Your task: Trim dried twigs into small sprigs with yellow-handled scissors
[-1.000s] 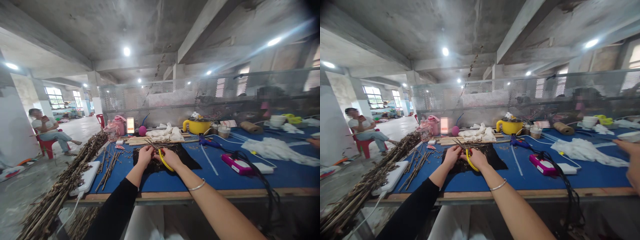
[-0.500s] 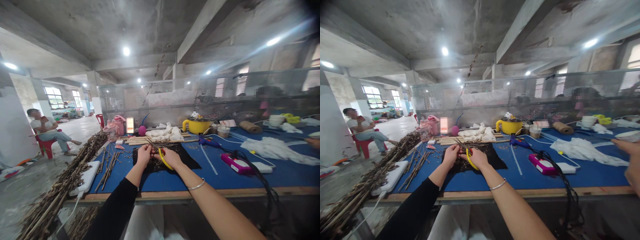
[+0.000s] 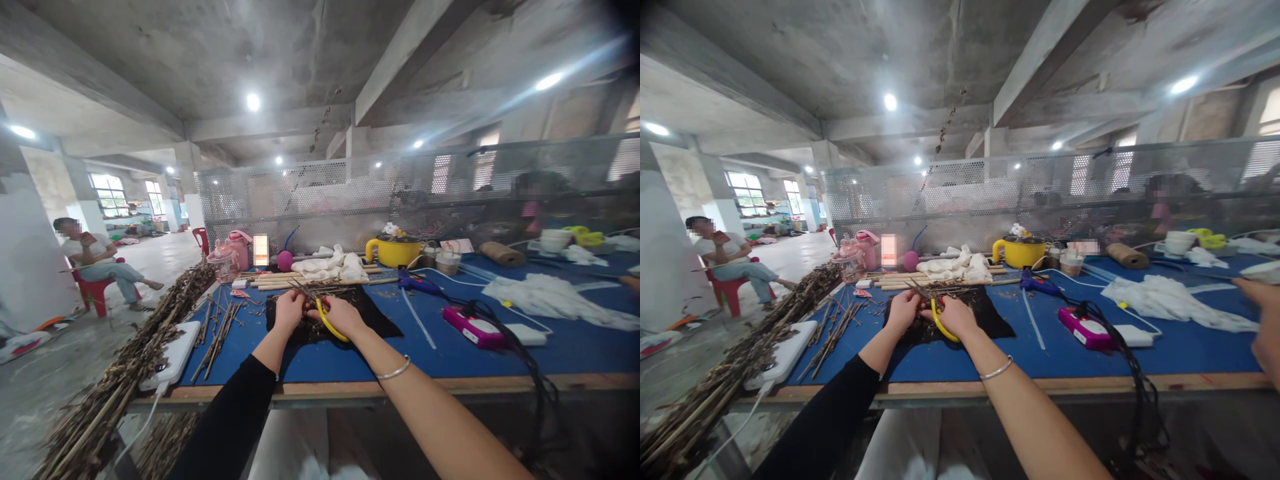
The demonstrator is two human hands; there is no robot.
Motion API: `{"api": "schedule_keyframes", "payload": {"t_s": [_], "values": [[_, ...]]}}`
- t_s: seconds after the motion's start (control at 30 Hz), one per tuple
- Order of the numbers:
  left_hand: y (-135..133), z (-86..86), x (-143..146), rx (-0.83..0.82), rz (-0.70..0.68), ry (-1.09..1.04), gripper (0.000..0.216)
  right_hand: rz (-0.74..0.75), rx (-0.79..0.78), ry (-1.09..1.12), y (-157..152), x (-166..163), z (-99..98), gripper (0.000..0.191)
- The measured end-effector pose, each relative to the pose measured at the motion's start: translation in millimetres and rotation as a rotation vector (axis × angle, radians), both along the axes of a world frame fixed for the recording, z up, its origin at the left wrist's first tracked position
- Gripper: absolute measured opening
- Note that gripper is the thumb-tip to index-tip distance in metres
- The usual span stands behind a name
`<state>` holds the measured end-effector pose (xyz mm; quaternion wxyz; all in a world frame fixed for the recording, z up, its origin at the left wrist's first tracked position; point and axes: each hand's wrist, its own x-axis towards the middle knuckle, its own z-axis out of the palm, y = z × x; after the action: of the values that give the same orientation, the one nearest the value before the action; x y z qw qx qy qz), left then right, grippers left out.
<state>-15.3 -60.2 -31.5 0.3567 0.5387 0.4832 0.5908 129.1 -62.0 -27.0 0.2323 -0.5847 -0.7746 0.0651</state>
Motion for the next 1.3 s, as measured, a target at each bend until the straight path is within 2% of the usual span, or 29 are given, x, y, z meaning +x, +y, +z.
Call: {"api": "schedule_keyframes", "payload": {"t_s": [0.17,0.37,0.73,1.3], "values": [[1,-3.1,-1,-0.005,0.029,0.056,0.015,-0.003,-0.033,-0.001,0,1,0.3,0.055],[5,-8.0,0,-0.037,0.017,0.03,0.018,0.001,-0.046,-0.009,2,1,-1.2,0.056],[4,-4.7,0,-0.02,0.031,-0.037,0.02,-0.008,-0.017,-0.023,2,2,-1.0,0.057],[-4,3.0,-3,0.073,0.11,0.207,0.018,0.027,-0.014,-0.02,5,2,-4.5,0.054]]}}
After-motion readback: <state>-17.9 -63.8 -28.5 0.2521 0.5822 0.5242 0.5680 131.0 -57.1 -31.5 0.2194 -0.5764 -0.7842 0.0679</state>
